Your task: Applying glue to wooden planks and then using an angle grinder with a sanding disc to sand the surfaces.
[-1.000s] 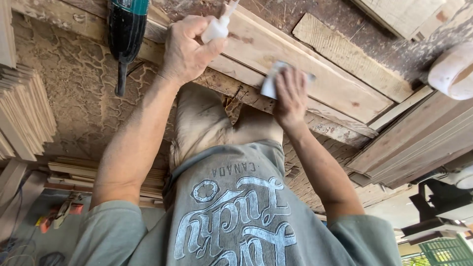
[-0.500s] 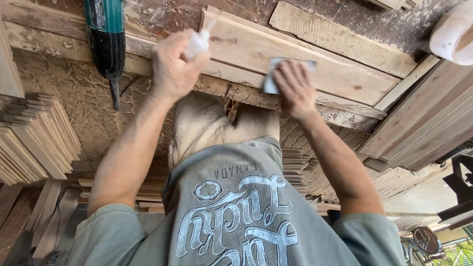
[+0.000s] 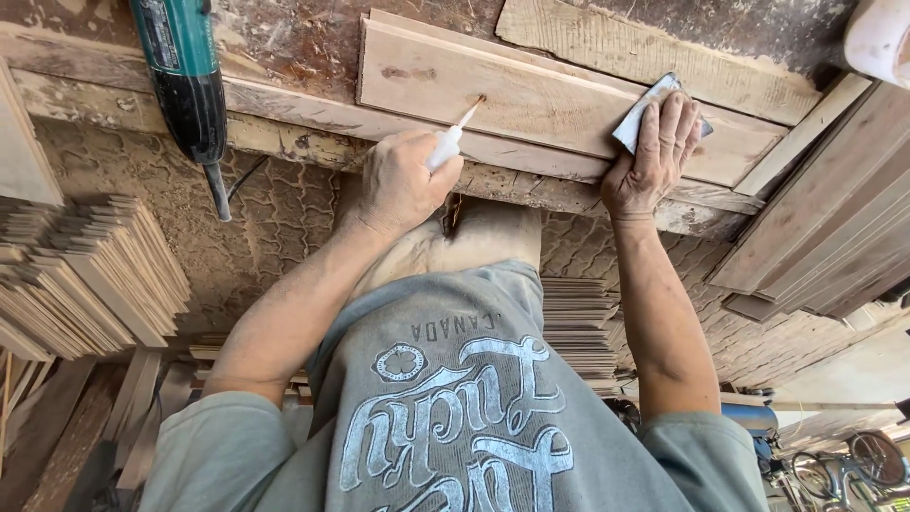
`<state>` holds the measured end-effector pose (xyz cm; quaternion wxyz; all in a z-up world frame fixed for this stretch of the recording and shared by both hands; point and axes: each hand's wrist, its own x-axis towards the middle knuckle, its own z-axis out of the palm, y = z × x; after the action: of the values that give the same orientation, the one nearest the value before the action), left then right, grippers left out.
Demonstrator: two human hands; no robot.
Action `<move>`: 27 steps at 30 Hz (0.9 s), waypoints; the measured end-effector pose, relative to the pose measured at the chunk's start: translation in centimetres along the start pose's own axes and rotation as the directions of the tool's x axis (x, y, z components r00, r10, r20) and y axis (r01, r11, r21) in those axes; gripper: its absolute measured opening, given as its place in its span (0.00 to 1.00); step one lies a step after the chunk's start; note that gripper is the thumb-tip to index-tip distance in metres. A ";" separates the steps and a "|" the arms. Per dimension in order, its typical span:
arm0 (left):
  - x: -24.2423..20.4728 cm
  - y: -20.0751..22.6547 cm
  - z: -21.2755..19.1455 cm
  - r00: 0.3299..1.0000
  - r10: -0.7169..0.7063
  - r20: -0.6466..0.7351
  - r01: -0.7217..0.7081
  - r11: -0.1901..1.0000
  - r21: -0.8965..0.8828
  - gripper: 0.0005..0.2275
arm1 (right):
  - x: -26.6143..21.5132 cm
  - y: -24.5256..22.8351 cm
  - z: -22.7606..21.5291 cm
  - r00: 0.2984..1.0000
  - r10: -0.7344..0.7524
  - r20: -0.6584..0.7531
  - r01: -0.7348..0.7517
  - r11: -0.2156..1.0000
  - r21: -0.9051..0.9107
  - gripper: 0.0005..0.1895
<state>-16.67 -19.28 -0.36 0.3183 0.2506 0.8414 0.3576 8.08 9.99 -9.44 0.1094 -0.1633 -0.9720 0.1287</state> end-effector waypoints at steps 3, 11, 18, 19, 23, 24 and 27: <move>0.1 0.7 -1.0 0.999 -0.032 0.010 0.032 0.999 0.026 0.13 | 0.2 -0.1 0.0 1.000 0.007 -0.012 -0.007 1.000 0.010 0.27; -0.7 -0.2 -1.2 0.993 -0.065 -0.098 0.058 0.996 -0.069 0.14 | 1.0 -0.7 -0.3 0.999 0.007 -0.053 -0.006 1.000 0.017 0.26; -0.7 -0.7 -3.1 0.977 -0.166 -0.130 0.159 0.985 -0.063 0.14 | 0.7 -0.5 -0.3 0.999 0.004 -0.037 -0.003 1.000 0.023 0.27; -0.8 -1.0 -2.9 0.978 -0.166 -0.129 0.159 0.985 -0.064 0.14 | 0.7 -0.4 -0.3 0.999 0.004 -0.037 -0.003 1.000 0.022 0.27; -0.8 -1.6 -2.7 0.971 -0.176 -0.161 0.167 0.984 -0.064 0.13 | 0.5 -0.4 -0.2 0.999 0.006 -0.038 -0.005 1.000 0.025 0.28; -0.8 -1.7 -2.9 0.972 -0.167 -0.167 0.159 0.985 -0.063 0.13 | 0.6 -0.5 -0.2 0.999 0.005 -0.039 -0.004 0.999 0.033 0.27; -0.9 -1.2 -3.1 0.967 -0.176 -0.184 0.166 0.984 -0.066 0.14 | 0.7 -0.1 -0.3 0.999 -0.012 -0.031 0.013 1.000 0.021 0.28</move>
<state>-18.53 -21.96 0.68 0.2727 0.1338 0.8771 0.3722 7.43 10.19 -8.97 0.1269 -0.1579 -0.9698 0.1357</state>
